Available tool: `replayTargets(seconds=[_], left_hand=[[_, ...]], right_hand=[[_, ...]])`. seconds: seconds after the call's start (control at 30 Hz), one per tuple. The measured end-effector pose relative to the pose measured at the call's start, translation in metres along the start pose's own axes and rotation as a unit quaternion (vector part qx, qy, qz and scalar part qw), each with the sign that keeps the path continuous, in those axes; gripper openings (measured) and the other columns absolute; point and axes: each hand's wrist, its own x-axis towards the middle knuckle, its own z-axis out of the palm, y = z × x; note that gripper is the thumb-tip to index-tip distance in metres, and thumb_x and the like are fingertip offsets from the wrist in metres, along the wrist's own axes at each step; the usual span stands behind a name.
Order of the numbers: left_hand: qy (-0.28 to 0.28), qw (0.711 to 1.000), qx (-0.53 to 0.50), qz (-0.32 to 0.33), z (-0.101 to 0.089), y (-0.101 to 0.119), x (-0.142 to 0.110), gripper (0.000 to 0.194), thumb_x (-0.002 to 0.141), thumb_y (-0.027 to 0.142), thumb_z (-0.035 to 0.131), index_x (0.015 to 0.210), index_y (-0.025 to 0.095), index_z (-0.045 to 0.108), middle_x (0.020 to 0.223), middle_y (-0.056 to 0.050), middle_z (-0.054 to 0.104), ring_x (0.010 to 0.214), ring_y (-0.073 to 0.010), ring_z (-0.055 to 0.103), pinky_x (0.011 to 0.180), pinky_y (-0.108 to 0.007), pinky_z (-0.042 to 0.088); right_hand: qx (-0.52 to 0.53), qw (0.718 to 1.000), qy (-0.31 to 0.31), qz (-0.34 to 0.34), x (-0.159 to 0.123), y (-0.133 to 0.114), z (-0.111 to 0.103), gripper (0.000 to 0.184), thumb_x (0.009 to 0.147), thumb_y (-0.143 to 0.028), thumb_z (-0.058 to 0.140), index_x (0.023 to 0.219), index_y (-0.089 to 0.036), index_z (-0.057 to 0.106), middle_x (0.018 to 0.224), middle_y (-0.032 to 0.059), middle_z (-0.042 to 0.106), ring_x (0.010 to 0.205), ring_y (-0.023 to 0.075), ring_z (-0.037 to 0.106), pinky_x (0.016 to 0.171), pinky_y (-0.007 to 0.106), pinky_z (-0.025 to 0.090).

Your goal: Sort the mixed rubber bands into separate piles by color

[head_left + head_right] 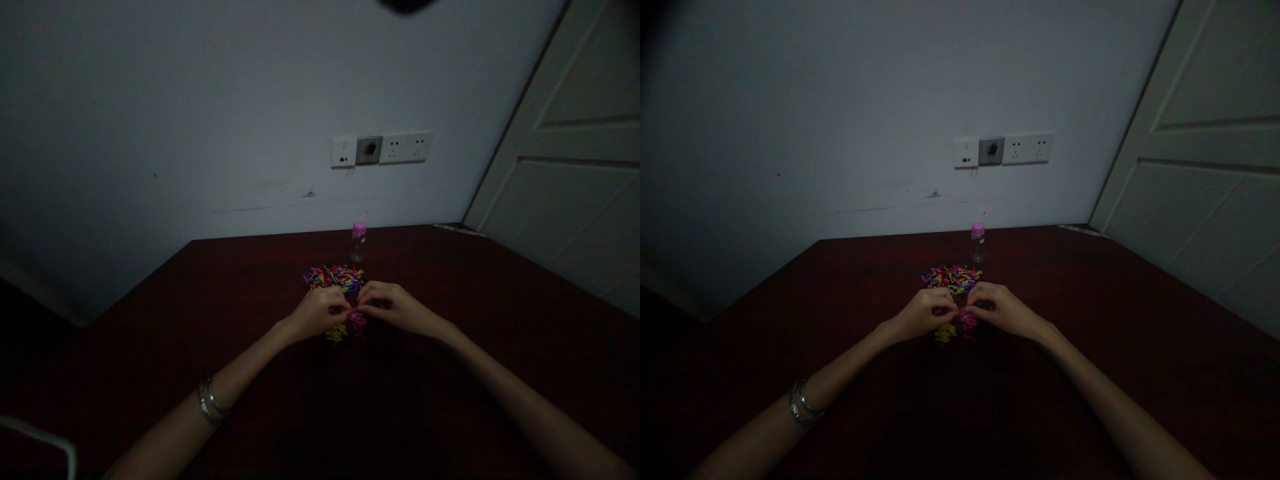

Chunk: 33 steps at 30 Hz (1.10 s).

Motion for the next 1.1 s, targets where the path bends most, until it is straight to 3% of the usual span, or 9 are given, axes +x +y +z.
replayTargets(seconds=[0.2,0.37,0.47,0.57,0.73,1.1], left_hand=[[0.013,1.000,-0.008,-0.012,-0.001,-0.003,0.001,0.016,0.079,0.024,0.054,0.081,0.017,0.069,0.076,-0.005,0.061,0.069,-0.0122,0.053,0.061,-0.023,0.041],[0.068,0.993,-0.019,-0.097,-0.015,-0.024,0.003,0.015,0.076,0.024,0.056,0.079,0.016,0.069,0.073,-0.003,0.061,0.063,-0.0115,0.052,0.059,-0.023,0.041],[0.121,0.980,-0.013,-0.156,-0.024,-0.049,0.000,0.019,0.076,0.026,0.055,0.076,0.014,0.070,0.074,-0.004,0.062,0.063,-0.0118,0.052,0.059,-0.023,0.041],[0.139,0.969,-0.024,-0.203,-0.029,-0.076,-0.005,0.020,0.073,0.028,0.057,0.074,0.013,0.070,0.073,-0.005,0.065,0.066,-0.0137,0.056,0.063,-0.024,0.043],[0.156,0.951,-0.059,-0.259,-0.031,-0.106,-0.014,0.024,0.071,0.032,0.056,0.074,0.012,0.070,0.076,-0.007,0.069,0.074,-0.0185,0.062,0.069,-0.027,0.046],[0.166,0.941,-0.082,-0.283,-0.029,-0.115,-0.019,0.028,0.069,0.036,0.057,0.075,0.012,0.070,0.078,-0.007,0.070,0.077,-0.0205,0.064,0.072,-0.028,0.047]], right_hand=[[-0.008,1.000,0.000,0.009,-0.001,0.003,-0.007,0.019,0.083,-0.035,0.052,0.084,-0.021,0.065,0.092,0.0056,0.061,0.085,0.0167,0.057,0.077,0.033,0.046],[-0.027,0.997,0.048,0.062,-0.006,0.024,-0.034,0.024,0.080,-0.040,0.053,0.085,-0.021,0.066,0.096,0.0064,0.060,0.088,0.0185,0.056,0.080,0.036,0.045],[-0.040,0.995,0.016,0.089,-0.013,0.046,-0.048,0.027,0.078,-0.043,0.055,0.084,-0.020,0.067,0.096,0.0060,0.060,0.090,0.0187,0.056,0.084,0.037,0.043],[-0.044,0.994,-0.022,0.102,-0.021,0.063,-0.052,0.030,0.078,-0.045,0.055,0.085,-0.019,0.068,0.096,0.0062,0.060,0.088,0.0181,0.056,0.083,0.036,0.043],[-0.043,0.990,-0.080,0.108,-0.029,0.067,-0.050,0.029,0.078,-0.044,0.054,0.087,-0.020,0.069,0.100,0.0064,0.059,0.090,0.0180,0.056,0.083,0.036,0.043],[-0.039,0.988,-0.072,0.127,-0.030,0.068,-0.051,0.027,0.076,-0.042,0.056,0.086,-0.019,0.068,0.101,0.0065,0.059,0.090,0.0183,0.056,0.082,0.035,0.044]])
